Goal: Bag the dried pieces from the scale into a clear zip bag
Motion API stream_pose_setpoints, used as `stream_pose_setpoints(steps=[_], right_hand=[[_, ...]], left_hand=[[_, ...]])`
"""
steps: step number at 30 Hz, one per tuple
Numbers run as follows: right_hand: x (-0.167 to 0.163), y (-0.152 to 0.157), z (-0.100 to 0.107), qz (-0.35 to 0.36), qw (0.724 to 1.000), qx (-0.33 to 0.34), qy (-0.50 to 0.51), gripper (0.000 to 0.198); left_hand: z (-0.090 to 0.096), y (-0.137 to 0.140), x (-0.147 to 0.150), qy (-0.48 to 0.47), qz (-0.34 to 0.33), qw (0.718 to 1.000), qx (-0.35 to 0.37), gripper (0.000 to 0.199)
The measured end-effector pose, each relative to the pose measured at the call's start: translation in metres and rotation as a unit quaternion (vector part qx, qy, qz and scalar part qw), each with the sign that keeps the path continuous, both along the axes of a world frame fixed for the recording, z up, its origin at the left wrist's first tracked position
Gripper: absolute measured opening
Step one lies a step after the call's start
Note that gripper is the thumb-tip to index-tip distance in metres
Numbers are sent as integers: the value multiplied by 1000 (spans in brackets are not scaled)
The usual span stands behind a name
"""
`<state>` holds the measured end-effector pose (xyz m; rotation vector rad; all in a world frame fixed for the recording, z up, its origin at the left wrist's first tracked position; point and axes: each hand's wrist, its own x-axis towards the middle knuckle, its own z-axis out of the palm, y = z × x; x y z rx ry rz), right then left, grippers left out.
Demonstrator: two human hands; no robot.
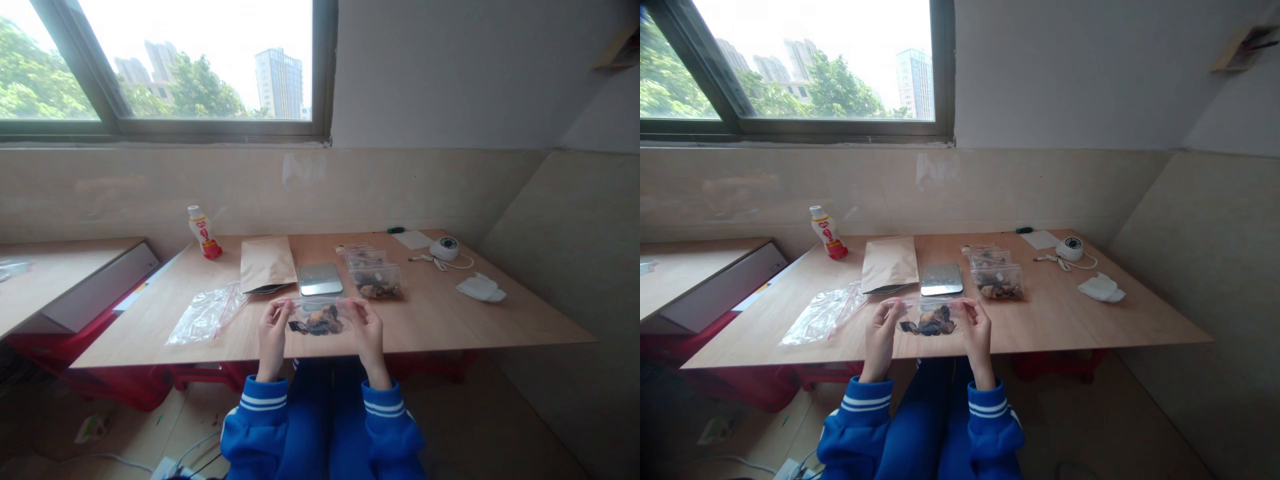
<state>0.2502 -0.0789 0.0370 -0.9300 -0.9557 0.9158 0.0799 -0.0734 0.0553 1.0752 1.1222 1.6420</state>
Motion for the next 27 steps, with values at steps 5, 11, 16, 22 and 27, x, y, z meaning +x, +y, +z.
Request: stream_pose_setpoints(steps=[5, 11, 16, 22, 27], right_hand=[[-1, -1, 3, -14, 1000, 17, -3, 24], [-3, -3, 3, -53, 997, 5, -51, 23], [-10, -5, 5, -74, 996, -2, -46, 24], [-14, -6, 10, 12, 1000, 13, 2, 24], [-16, -4, 8, 21, 1000, 3, 2, 31]], left_hand=[[2, 1, -6, 26, -25, 999, -5, 33], [2, 1, -9, 53, 9, 999, -6, 33], [6, -3, -9, 45, 33, 998, -11, 32], [6, -4, 3, -65, -41, 997, -1, 29], [3, -5, 2, -68, -58, 996, -4, 33]])
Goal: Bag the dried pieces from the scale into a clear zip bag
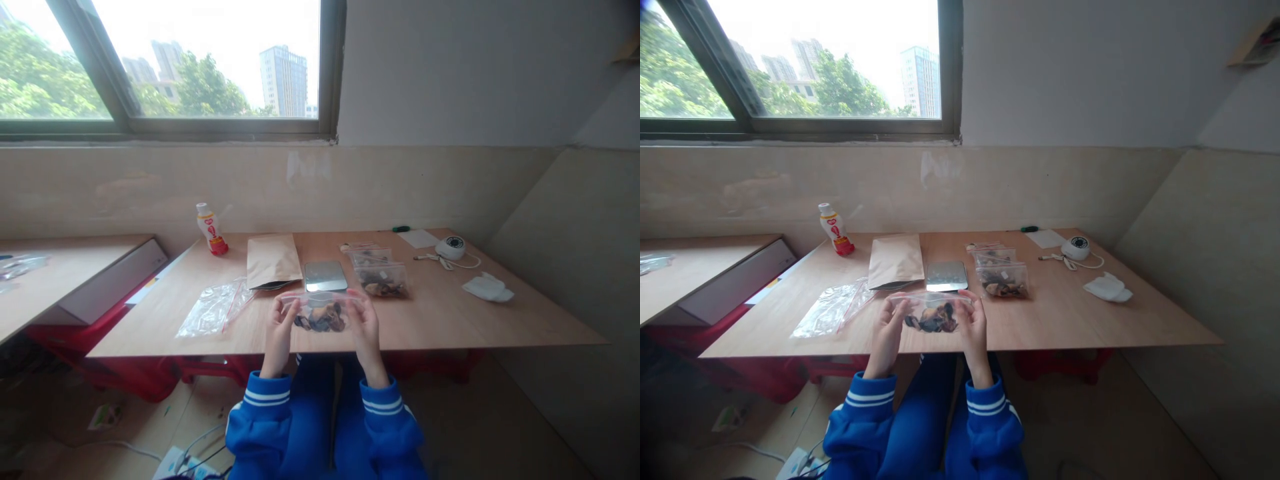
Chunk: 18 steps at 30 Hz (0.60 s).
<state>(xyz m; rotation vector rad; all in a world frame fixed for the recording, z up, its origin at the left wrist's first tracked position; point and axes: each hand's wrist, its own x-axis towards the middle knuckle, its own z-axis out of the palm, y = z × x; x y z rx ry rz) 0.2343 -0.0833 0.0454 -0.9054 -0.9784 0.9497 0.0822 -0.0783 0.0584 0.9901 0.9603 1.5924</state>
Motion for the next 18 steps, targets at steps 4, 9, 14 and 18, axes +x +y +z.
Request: stream_pose_setpoints(steps=[4, 9, 14, 18], right_hand=[[1, -1, 2, -2, 1000, -2, -23, 26], [2, -3, 3, -40, 998, 6, -49, 26], [-9, -4, 5, -87, 995, 2, -54, 23], [-16, -3, 4, -94, 995, -11, -15, 24]], left_hand=[[-2, 2, -4, 43, 13, 999, -21, 31], [-3, 1, -6, 62, 37, 997, -3, 30], [3, -1, -3, 82, 96, 992, -24, 30], [6, -1, 1, 70, 110, 991, -24, 30]])
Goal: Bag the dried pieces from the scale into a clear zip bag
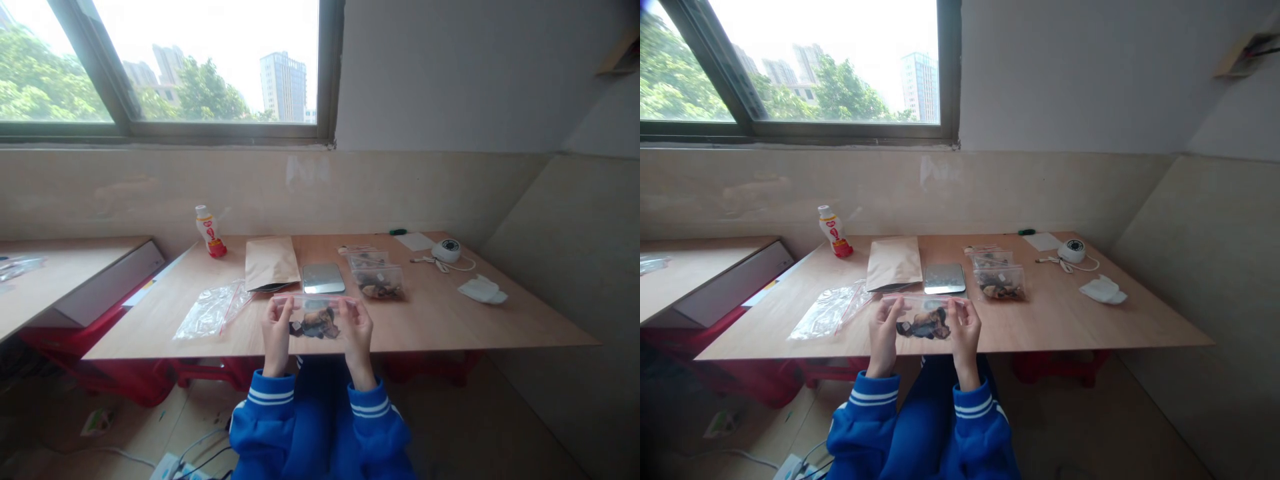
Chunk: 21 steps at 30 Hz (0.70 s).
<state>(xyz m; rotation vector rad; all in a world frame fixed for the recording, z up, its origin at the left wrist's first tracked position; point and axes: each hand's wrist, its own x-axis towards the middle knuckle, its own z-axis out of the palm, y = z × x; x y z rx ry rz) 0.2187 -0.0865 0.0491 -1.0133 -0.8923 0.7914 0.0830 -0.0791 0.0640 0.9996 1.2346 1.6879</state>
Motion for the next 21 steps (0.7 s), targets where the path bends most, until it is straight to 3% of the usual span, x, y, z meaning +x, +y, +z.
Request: stream_pose_setpoints(steps=[9, 14, 21], right_hand=[[1, -2, -1, 102, 994, 16, 41, 26], [5, 2, -4, 87, 996, 12, 29, 21], [12, 3, -5, 97, 995, 7, 0, 20]], left_hand=[[-7, 0, -5, -87, -119, 989, 31, 31], [-14, 4, -4, -65, -122, 990, -4, 34], [-15, 4, -11, -38, -109, 993, 2, 28]])
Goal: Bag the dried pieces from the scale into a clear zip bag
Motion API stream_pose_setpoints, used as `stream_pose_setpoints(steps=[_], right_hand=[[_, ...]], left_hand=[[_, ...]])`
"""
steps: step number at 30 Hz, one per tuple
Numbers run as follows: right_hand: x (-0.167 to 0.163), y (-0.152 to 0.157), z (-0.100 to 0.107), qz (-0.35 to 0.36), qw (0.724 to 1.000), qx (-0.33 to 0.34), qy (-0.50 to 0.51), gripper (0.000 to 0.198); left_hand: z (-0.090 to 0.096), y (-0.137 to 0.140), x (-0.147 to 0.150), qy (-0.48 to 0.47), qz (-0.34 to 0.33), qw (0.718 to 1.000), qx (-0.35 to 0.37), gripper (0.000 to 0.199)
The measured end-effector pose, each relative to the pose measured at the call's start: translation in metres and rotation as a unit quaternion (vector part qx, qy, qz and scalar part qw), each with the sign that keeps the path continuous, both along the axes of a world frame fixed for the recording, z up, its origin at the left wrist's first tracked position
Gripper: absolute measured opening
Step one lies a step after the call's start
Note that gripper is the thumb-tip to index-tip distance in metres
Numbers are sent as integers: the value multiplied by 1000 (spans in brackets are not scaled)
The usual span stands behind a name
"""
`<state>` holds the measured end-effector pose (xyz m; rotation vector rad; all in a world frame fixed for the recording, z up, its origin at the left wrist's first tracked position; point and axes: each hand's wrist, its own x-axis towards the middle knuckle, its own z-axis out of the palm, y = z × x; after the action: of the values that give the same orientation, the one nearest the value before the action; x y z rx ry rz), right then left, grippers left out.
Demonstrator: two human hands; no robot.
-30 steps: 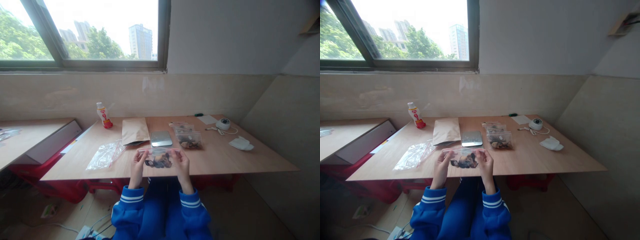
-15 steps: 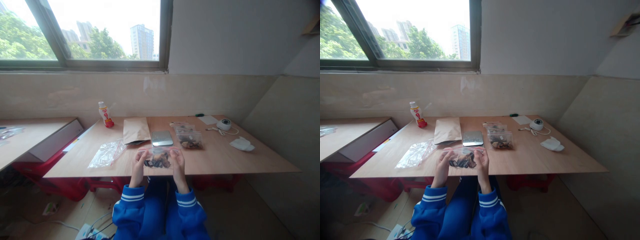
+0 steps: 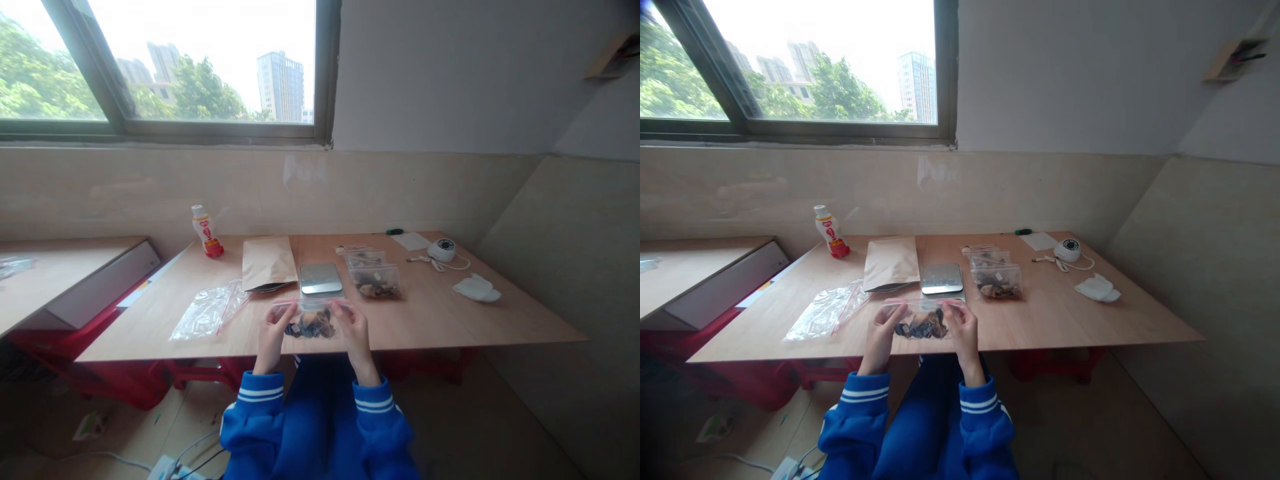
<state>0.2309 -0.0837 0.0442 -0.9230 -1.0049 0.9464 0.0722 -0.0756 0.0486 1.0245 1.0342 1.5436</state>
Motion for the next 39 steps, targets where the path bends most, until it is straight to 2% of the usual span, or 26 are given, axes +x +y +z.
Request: stream_pose_setpoints(steps=[3, 7, 10, 16, 19, 23, 29, 35, 39], right_hand=[[3, 0, -1, 13, 1000, -8, -21, 20], [4, 0, -2, -7, 999, -12, -50, 21], [3, 0, -2, -13, 999, -11, -34, 22], [3, -4, 1, 70, 995, -13, 66, 26], [4, -8, 7, 108, 992, -10, 57, 31], [4, -11, 12, 123, 992, 5, 4, 26], [4, -10, 10, 86, 996, 1, -18, 17], [8, -10, 9, 23, 997, 11, -67, 13], [8, -10, 9, 9, 998, 11, -68, 14]], left_hand=[[1, -2, -4, 15, 1, 1000, 7, 27], [2, -3, -3, 46, 26, 999, 0, 29], [-1, -1, 1, 45, 38, 998, 8, 30], [-4, -2, 2, -22, -54, 998, 24, 25], [0, -5, -2, -36, -67, 997, 22, 29], [2, -8, -5, -8, -79, 997, 6, 32], [-1, -8, 1, 23, -42, 999, 2, 24], [8, -12, 5, 66, -30, 997, -6, 26], [11, -12, 9, 63, -14, 998, -7, 27]])
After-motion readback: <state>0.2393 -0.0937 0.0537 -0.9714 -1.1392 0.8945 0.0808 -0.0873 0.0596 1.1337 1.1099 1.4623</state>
